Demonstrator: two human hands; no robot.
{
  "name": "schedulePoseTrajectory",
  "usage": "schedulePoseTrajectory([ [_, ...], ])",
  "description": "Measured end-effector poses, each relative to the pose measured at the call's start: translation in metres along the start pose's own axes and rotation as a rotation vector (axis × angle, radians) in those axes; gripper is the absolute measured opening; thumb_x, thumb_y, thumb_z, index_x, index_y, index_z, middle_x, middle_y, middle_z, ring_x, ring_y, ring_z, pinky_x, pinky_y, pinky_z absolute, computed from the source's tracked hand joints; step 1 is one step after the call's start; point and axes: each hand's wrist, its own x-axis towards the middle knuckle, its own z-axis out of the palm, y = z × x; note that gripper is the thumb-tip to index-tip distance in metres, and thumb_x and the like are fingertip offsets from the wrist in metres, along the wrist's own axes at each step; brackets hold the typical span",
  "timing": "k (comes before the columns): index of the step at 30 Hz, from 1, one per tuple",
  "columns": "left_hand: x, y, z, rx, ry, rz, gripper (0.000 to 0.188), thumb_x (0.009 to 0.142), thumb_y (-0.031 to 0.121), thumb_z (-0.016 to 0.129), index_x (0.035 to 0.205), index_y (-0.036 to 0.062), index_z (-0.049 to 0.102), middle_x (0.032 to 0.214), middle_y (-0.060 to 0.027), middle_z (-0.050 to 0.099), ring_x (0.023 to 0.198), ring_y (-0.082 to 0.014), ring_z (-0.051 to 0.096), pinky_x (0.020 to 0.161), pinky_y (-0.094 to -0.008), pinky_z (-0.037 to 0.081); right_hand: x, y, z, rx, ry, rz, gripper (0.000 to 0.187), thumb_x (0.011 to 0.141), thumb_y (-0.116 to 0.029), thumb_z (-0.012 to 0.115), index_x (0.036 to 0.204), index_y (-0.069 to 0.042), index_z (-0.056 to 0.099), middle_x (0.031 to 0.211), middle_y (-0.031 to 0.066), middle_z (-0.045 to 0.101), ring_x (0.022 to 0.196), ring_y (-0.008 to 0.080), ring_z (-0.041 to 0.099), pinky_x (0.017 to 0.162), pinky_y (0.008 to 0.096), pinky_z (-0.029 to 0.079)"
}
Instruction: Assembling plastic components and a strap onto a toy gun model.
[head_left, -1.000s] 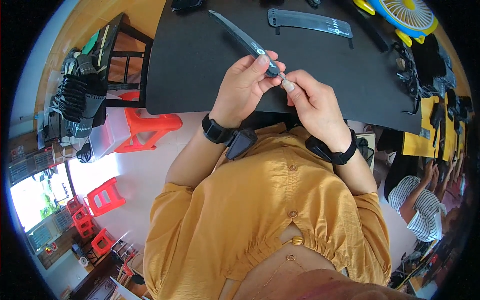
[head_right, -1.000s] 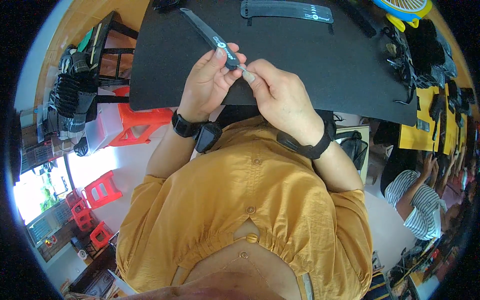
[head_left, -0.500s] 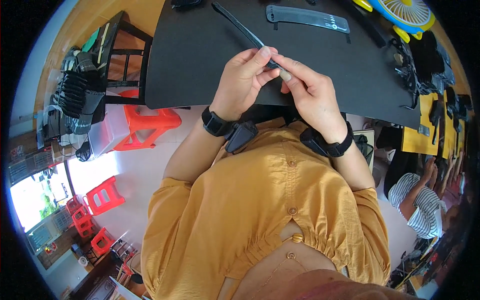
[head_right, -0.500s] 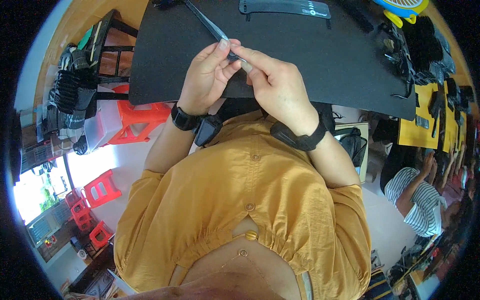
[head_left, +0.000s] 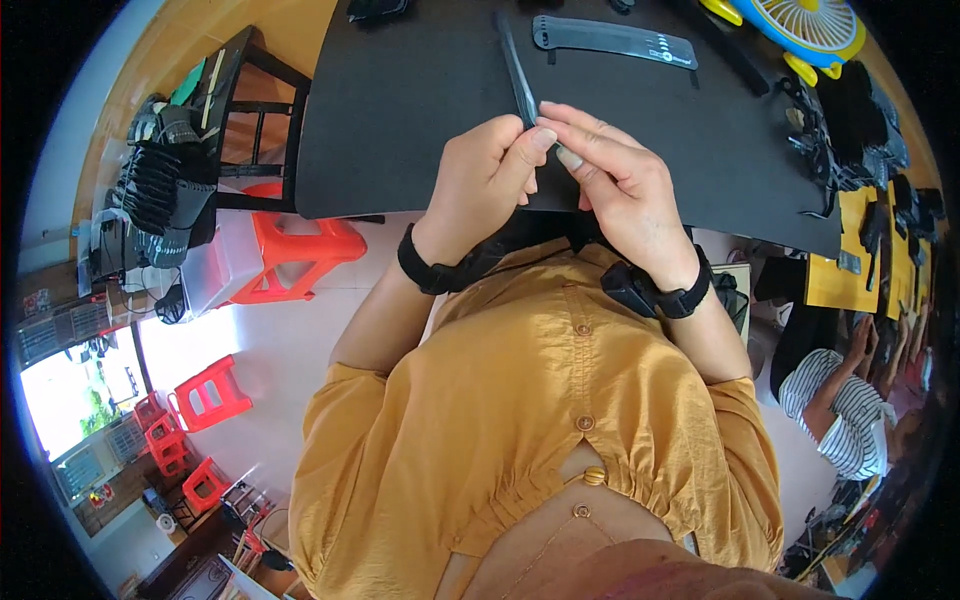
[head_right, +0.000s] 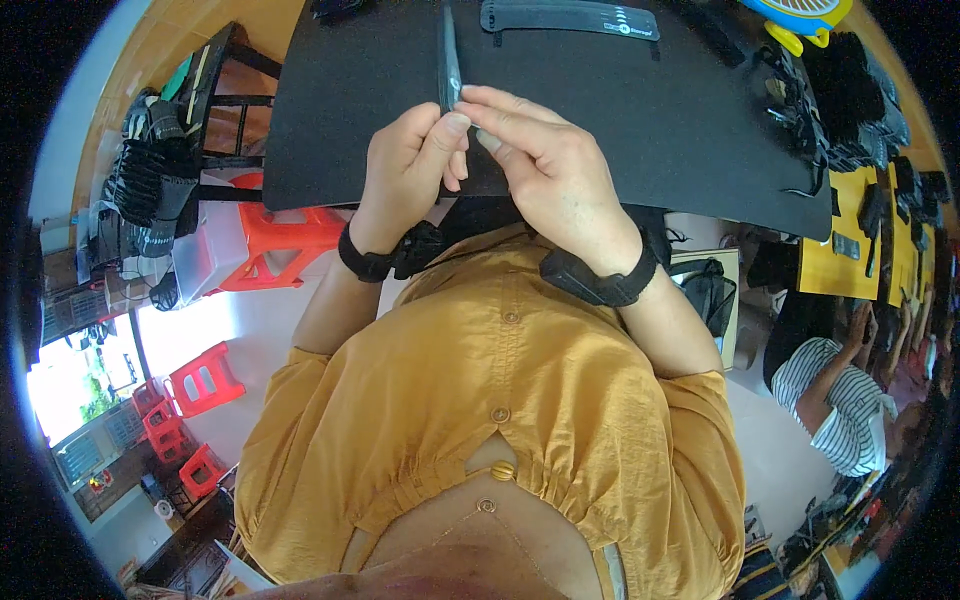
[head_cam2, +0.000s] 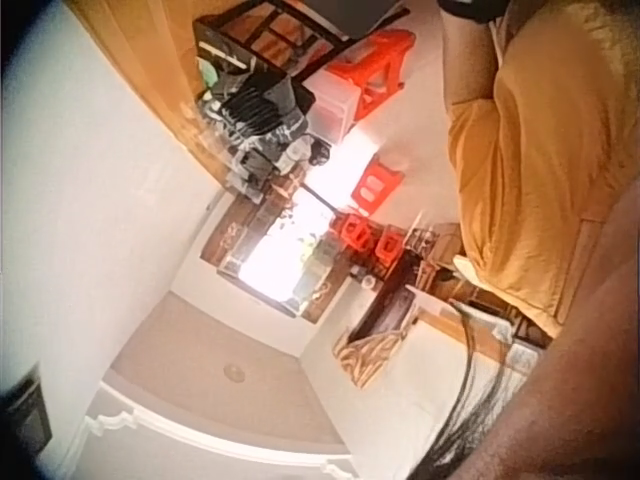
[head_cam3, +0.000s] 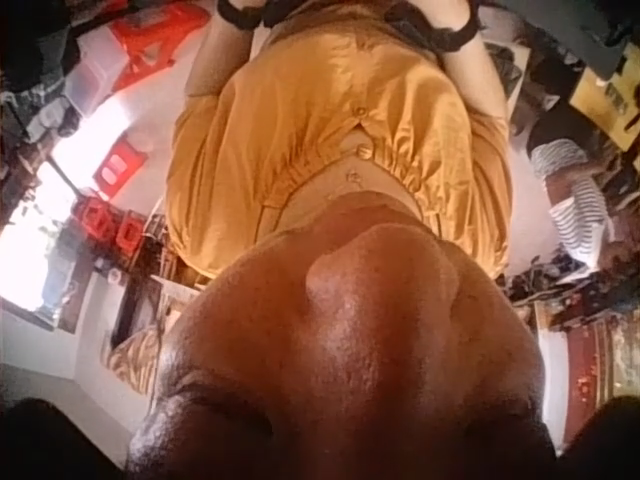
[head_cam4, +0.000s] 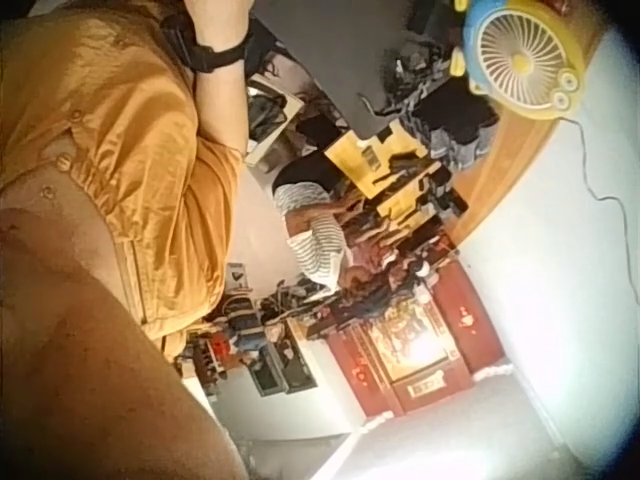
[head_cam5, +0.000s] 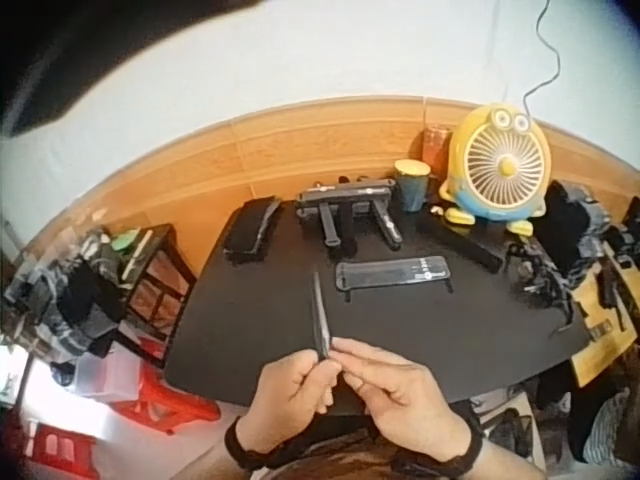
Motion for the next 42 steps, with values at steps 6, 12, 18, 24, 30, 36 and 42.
schedulePoseTrajectory([
  [6,-0.001,-0.013,-0.008,0.026,-0.03,0.24,0.033,0.1,0.021,0.055,0.073,0.0029,0.058,0.062,-0.0024,0.057,0.053,-0.0076,0.052,0.049,-0.0233,0.04,0.0,0.001,-0.001,0.136,-0.048,0.018,0.03,0.093,0.001,0.058,0.119,-0.008,0.069,0.121,0.0099,0.068,0.093,0.0189,0.068,0.08,0.0264,0.055],
  [12,-0.006,-0.014,-0.011,-0.114,-0.072,0.338,0.036,0.103,0.019,0.047,0.071,0.0045,0.054,0.063,-0.0023,0.057,0.051,-0.0053,0.046,0.047,-0.0209,0.035,0.001,-0.011,-0.007,0.539,-0.18,0.389,0.029,0.097,-0.005,0.057,0.124,-0.009,0.067,0.107,0.0057,0.069,0.054,0.0035,0.047,0.048,0.0165,0.041],
  [18,-0.012,0.0,-0.003,-0.251,0.026,0.145,0.035,0.099,0.013,0.051,0.066,0.0045,0.055,0.06,-0.0009,0.055,0.053,-0.007,0.05,0.05,-0.0238,0.039,0.003,-0.008,0.008,0.487,-0.084,0.244,0.025,0.095,-0.007,0.061,0.119,-0.007,0.069,0.104,0.0052,0.068,0.064,0.0063,0.057,0.058,0.0193,0.048],
  [24,-0.016,-0.012,-0.002,-0.387,-0.062,0.219,0.035,0.101,0.014,0.047,0.067,0.0048,0.052,0.059,-0.0019,0.055,0.051,-0.0074,0.047,0.047,-0.0238,0.036,0.009,-0.001,0.015,0.395,0.02,-0.024,0.018,0.09,-0.009,0.069,0.107,-0.004,0.071,0.103,0.0059,0.068,0.095,0.0136,0.063,0.085,0.0283,0.051],
  [30,-0.025,-0.005,-0.001,0.035,-0.005,0.437,0.032,0.093,0.011,0.055,0.062,0.0043,0.05,0.057,-0.0069,0.051,0.048,-0.0183,0.047,0.046,-0.0312,0.035,0.016,-0.007,0.021,0.354,0.229,0.093,0.011,0.093,-0.013,0.066,0.096,-0.002,0.065,0.089,0.0027,0.065,0.083,0.0133,0.062,0.076,0.0252,0.049],
  [36,-0.03,-0.005,0.002,0.103,-0.017,0.138,0.025,0.088,0.013,0.064,0.071,0.0009,0.053,0.06,-0.0095,0.049,0.05,-0.02,0.049,0.048,-0.0352,0.037,0.039,-0.005,-0.009,0.48,0.153,0.121,0.017,0.1,-0.02,0.058,0.102,-0.004,0.06,0.075,-0.0037,0.057,0.057,0.0003,0.047,0.05,0.0173,0.038],
  [42,-0.007,0.02,-0.005,-0.254,-0.084,-0.12,0.027,0.09,0.007,0.057,0.115,-0.0027,0.053,0.083,-0.0063,0.063,0.066,-0.0096,0.062,0.052,-0.0235,0.046,0.015,-0.018,0.003,0.383,-0.046,0.04,0.018,0.098,-0.017,0.06,0.11,-0.003,0.059,0.079,0.0034,0.062,0.07,0.0074,0.062,0.057,0.0233,0.049],
])
